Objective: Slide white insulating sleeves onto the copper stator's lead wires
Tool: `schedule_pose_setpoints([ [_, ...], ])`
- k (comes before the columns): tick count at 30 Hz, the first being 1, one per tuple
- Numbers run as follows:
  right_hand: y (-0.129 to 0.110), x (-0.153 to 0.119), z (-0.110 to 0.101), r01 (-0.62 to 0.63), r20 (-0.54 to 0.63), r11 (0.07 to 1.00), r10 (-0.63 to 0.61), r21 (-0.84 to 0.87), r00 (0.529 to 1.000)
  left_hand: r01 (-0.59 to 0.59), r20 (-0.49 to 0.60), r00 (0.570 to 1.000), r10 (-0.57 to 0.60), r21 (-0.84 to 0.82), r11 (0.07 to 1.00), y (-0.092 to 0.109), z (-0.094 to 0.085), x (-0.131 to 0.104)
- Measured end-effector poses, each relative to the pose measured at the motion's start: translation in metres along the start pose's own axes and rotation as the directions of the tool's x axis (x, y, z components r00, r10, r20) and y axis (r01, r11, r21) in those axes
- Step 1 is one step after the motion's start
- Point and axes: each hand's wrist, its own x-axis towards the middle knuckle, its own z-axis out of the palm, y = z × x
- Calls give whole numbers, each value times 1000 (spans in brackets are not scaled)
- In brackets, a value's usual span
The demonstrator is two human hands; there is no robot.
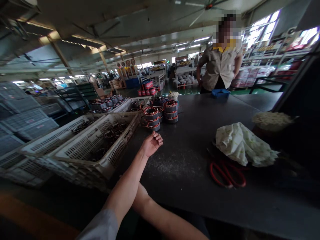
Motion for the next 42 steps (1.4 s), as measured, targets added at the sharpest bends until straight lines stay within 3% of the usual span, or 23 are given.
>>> schedule_pose_setpoints([
  [3, 0, -3, 12, -11, -120, 990, -6, -139, 993, -6, 31, 1000, 5, 25, 1000, -1, -3, 1],
  [6, 0, -2, 10, -55, -255, 979, 4, -194, 967, -16, 44, 999, 14, 55, 998, -2, -6, 2],
  [13, 2, 2, -2, -59, -305, 975, -10, -215, 952, -49, 4, 999, 49, 159, 986, -3, -7, 2],
  [24, -2, -2, 11, -62, -221, 976, 14, -208, 975, -179, -190, 953, 238, 283, 942, 0, -6, 1],
  [33, -1, -5, 10, -33, -113, 977, 9, -212, 994, -177, -239, 947, 215, 171, 969, 11, -4, 0],
  [38, -1, -7, 14, 14, 10, 986, -12, -167, 1000, -288, -255, 914, 315, 138, 948, 18, -2, -2],
  [42, -2, -8, 18, 1, -4, 987, -2, -159, 1000, -282, -272, 913, 304, 116, 952, 18, -3, -2],
])
